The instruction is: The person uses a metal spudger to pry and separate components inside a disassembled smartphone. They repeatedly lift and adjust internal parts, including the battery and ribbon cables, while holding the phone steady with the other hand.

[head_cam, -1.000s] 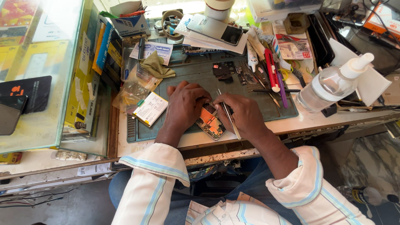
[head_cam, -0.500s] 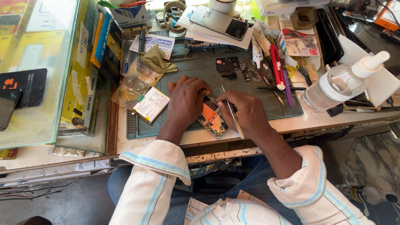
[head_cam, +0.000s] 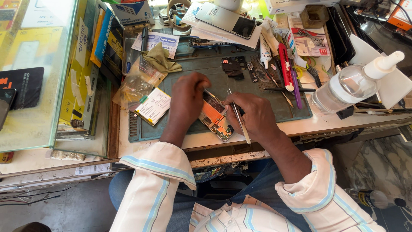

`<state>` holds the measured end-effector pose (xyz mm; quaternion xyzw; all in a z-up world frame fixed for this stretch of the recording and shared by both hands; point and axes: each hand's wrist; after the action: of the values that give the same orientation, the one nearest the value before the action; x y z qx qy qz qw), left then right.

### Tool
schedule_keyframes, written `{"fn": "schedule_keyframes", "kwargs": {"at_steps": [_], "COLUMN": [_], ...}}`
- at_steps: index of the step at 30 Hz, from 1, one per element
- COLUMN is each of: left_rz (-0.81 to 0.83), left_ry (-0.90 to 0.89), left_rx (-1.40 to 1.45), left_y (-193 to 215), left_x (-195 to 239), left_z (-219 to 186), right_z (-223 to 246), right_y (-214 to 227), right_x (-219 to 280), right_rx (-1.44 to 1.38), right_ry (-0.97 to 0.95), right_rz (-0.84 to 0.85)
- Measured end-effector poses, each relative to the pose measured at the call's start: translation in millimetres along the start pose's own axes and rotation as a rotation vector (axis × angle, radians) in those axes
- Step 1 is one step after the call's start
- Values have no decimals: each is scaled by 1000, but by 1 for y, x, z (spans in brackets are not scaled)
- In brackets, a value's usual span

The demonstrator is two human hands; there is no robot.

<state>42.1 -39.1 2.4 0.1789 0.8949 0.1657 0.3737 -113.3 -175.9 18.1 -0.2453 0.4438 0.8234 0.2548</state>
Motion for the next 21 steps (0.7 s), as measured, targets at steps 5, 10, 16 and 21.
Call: {"fn": "schedule_keyframes", "kwargs": {"at_steps": [5,10,16,21], "left_rz": [-31,-62,-15,519], "left_ry": [229,61,-26,6], "left_rx": [114,47,187,498], "left_y": [4,8,27,56], "left_x": [0,0,17,75], "left_z": [0,-9,-40,-88], "right_z": [-3,-3,-1,-8], "right_y": [-2,-2,0,1], "right_x": [0,1,-1,1], "right_rx": [-6,5,-107,-258], "right_ry": [-18,-40,-201,-246], "right_rz": [10,15,4,-49]}}
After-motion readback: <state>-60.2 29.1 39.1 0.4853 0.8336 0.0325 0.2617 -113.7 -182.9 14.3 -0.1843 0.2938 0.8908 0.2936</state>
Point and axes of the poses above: each hand's wrist, its own x-axis away from the middle knuckle, its own y-axis out of the back of the hand, z = x × y, and after that the axes turned 8 degrees about -z, right-handed
